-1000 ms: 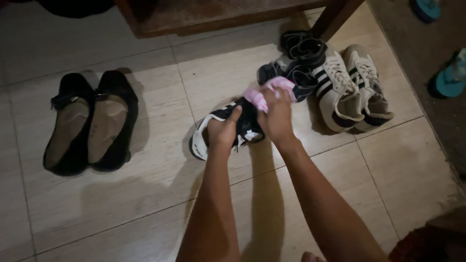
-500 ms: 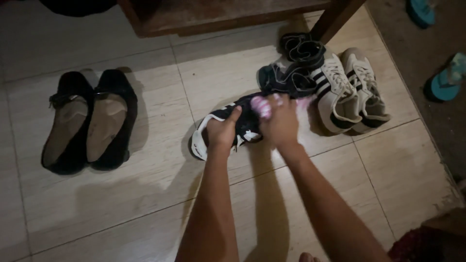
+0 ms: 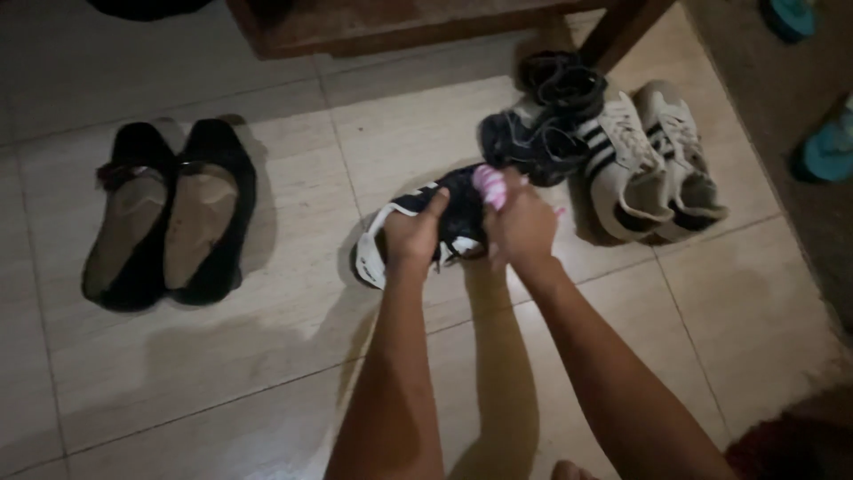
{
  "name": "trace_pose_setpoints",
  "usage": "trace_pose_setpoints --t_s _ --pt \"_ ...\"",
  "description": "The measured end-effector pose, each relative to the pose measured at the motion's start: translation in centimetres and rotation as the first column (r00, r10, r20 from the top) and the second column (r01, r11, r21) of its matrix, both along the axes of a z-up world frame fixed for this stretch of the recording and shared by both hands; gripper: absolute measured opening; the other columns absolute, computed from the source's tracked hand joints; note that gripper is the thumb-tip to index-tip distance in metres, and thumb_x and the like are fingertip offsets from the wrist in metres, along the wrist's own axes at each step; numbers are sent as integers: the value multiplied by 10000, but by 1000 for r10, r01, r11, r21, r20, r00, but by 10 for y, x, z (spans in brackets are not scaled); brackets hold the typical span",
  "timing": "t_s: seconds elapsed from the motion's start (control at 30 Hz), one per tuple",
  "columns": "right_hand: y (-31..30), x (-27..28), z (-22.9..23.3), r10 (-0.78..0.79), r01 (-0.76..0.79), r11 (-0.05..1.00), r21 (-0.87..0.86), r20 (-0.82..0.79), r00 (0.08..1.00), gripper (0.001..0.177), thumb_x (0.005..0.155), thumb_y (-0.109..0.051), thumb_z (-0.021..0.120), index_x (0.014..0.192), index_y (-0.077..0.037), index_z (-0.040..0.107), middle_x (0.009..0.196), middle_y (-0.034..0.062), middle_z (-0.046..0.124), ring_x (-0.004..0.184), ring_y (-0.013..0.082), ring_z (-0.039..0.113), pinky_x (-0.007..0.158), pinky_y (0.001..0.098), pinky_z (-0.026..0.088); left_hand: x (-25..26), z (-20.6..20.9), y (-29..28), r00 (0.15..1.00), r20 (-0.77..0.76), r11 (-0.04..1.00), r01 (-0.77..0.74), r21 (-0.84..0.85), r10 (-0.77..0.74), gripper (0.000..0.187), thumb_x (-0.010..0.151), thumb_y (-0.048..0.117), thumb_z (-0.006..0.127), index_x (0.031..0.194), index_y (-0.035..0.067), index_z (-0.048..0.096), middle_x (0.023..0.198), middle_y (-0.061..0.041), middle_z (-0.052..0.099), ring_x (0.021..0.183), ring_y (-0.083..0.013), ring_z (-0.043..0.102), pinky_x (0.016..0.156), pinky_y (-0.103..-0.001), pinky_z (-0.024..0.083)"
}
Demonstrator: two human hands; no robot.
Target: The recorder is cleaning various pairs of shoes by wiping them with a cloth.
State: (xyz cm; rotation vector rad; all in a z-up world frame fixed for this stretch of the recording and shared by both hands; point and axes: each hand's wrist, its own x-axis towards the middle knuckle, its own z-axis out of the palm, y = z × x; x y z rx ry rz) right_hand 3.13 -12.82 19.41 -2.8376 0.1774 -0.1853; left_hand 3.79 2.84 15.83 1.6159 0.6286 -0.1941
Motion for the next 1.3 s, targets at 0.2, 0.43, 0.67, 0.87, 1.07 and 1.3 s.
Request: trace_pose_setpoints --t_s 0.2,0.43,0.67,0.87,1.07,1.3 --pt "4 34 -13 -201 201 980 3 28 979 411 843 -288 746 1195 -121 614 921 215 735 830 450 707 707 570 553 2 5 -1 998 -54 999 22 30 -20 522 742 473 854 977 12 783 968 -128 803 875 -246 754 808 -376 551" --pt "-29 70 -39 -309 308 950 50 26 951 316 897 -323 720 1150 -148 651 958 203 741 882 440 711 759 550 564 0 -4 1 1000 9 998 -20 -54 20 512 736 453 854 962 0 777 948 -111 800 863 -245 754 797 -382 554" --pt "-1 29 -4 -10 14 989 -146 33 999 435 787 -302 776 1168 -126 660 923 213 739 806 435 724 680 549 574 5 1 -3 998 22 998 -55 -12 55 504 725 424 875 938 -21 771 929 -125 795 843 -253 758 787 -393 567" --pt "-19 74 -24 -119 116 989 -93 -34 992 390 853 -370 782 1131 -127 656 893 210 735 812 443 717 700 561 569 5 -17 -7 997 71 999 -41 -28 43 495 732 422 869 933 -20 773 913 -123 800 822 -251 761 778 -385 565" --pt "-10 47 -19 -199 199 979 -37 -2 980 396 872 -340 761 1172 -120 625 900 212 732 817 447 714 687 568 564 4 1 -3 999 37 999 -35 25 34 518 716 447 867 946 -8 781 928 -121 800 836 -248 760 779 -377 560" --pt "-10 -4 -33 -137 137 991 3 59 989 489 821 -257 759 1237 -87 565 919 237 722 796 463 703 636 581 541 6 -6 -2 999 9 998 -44 40 44 518 717 450 869 936 -9 774 930 -121 796 841 -251 760 777 -378 557"
